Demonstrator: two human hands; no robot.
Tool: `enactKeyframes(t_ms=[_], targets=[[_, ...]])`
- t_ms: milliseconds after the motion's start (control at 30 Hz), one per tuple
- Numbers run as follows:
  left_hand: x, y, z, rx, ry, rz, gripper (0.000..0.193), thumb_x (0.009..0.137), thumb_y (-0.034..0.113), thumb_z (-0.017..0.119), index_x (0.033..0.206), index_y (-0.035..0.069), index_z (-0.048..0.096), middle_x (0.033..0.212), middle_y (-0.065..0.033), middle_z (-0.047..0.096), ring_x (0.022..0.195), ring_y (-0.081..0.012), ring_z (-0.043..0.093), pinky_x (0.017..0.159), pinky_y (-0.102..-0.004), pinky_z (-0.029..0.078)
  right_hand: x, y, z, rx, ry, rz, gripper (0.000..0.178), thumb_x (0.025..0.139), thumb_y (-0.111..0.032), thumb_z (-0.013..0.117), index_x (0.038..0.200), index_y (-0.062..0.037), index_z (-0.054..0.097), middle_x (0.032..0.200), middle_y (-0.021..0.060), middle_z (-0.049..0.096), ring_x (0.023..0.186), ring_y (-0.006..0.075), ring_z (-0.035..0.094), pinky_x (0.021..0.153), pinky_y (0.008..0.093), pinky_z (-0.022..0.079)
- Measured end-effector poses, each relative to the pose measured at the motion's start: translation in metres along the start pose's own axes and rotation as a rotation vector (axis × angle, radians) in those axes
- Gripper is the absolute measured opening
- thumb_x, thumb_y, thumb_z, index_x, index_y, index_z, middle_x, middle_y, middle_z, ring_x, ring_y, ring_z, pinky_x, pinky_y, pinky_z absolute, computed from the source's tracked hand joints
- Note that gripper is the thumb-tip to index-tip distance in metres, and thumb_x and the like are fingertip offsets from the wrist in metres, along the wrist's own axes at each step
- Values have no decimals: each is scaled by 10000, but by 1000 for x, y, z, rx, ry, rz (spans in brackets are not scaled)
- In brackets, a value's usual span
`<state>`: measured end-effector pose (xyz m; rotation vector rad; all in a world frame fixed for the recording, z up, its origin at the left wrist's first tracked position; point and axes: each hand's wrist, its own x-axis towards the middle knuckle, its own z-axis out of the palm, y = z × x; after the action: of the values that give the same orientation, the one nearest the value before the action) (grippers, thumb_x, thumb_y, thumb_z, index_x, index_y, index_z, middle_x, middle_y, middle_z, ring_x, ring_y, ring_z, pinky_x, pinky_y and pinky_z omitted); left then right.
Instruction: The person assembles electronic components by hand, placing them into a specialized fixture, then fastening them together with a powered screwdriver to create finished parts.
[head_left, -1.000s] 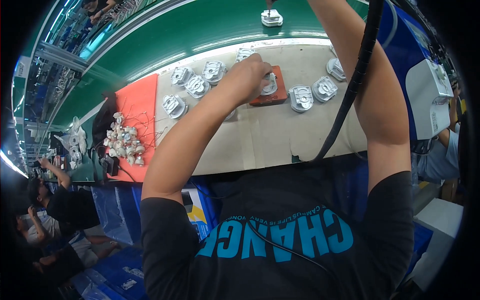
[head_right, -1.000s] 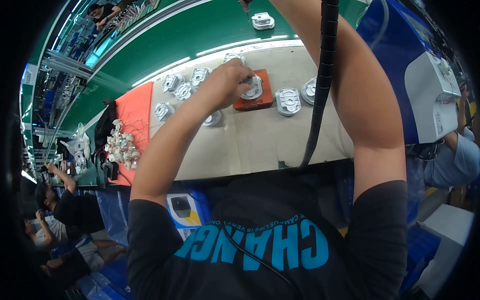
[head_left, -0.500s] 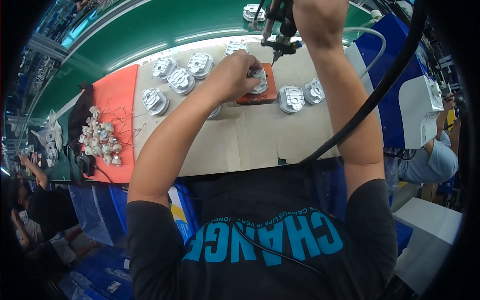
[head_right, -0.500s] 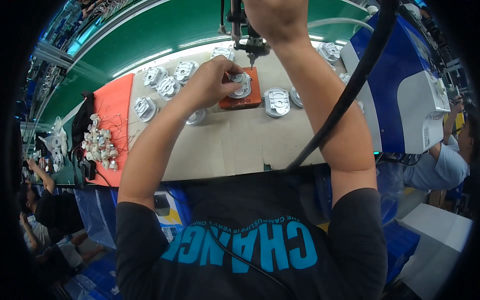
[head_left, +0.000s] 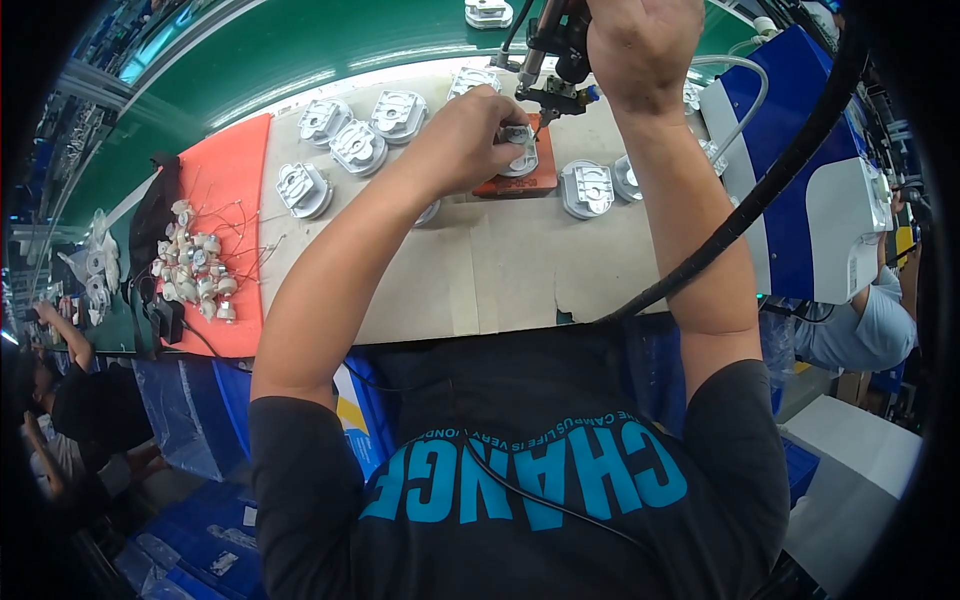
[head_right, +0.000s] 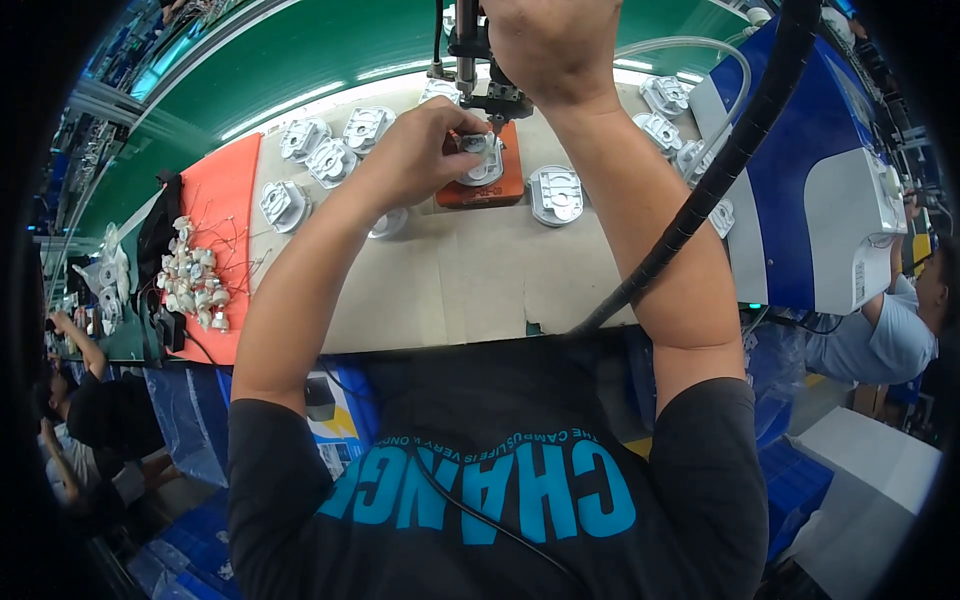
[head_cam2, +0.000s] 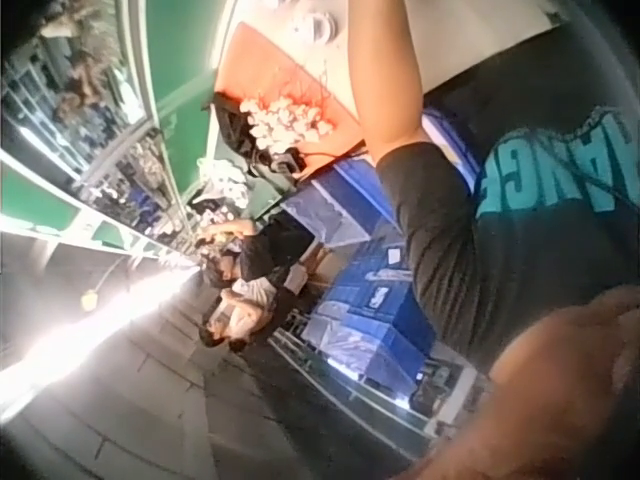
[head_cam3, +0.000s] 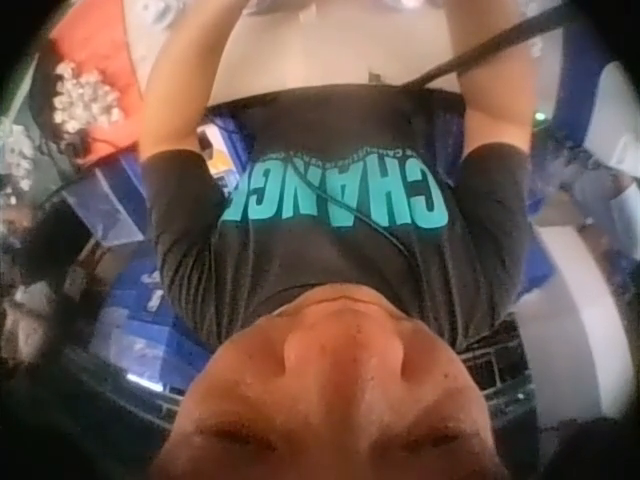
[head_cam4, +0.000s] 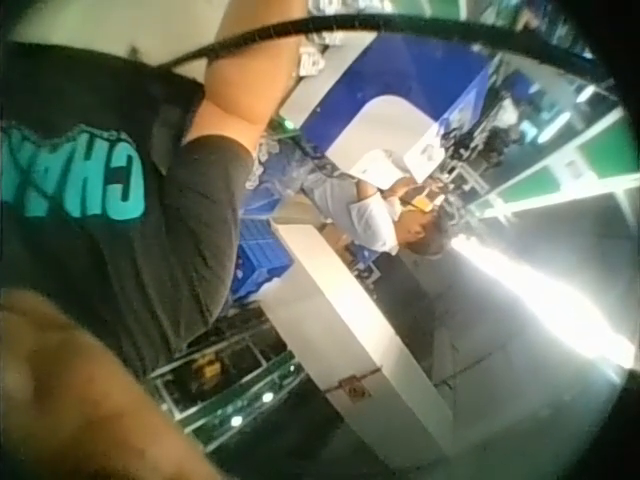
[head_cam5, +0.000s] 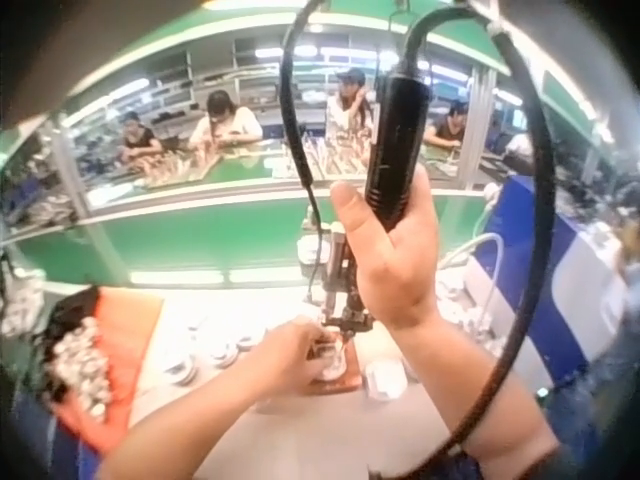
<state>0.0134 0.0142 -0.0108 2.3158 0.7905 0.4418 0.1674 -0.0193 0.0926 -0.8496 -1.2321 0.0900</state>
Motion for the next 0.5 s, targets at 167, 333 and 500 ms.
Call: enactKeyframes(t_ms=[167, 333, 500], targets=[[-1, 4, -4, 0, -27, -28, 331, 833, 112, 774, 1147, 18, 724, 1076, -133, 670, 964, -263, 697, 879, -365, 561, -3, 5, 1, 29, -6, -18, 326, 950, -223, 751, 1125, -28, 558, 877, -24, 540, 781, 87, 491, 707, 236, 423], [-1, 10, -7, -5, -21, -58, 323, 834, 126, 776, 1130, 6, 727, 1043, -140, 664, 966, -274, 692, 875, -372, 552, -5, 7, 0, -20, -44, 4, 297, 958, -200, 735, 1126, -34, 556, 868, -28, 532, 768, 85, 491, 693, 241, 427], [1, 1, -1, -51, 18, -6, 342, 792, 118, 744, 1105, -20, 729, 1044, -211, 691, 978, -341, 700, 895, -395, 555, -7, 6, 0, -30, -27, -23, 324, 966, -200, 726, 1179, -26, 556, 894, -24, 542, 787, 78, 503, 697, 226, 428]])
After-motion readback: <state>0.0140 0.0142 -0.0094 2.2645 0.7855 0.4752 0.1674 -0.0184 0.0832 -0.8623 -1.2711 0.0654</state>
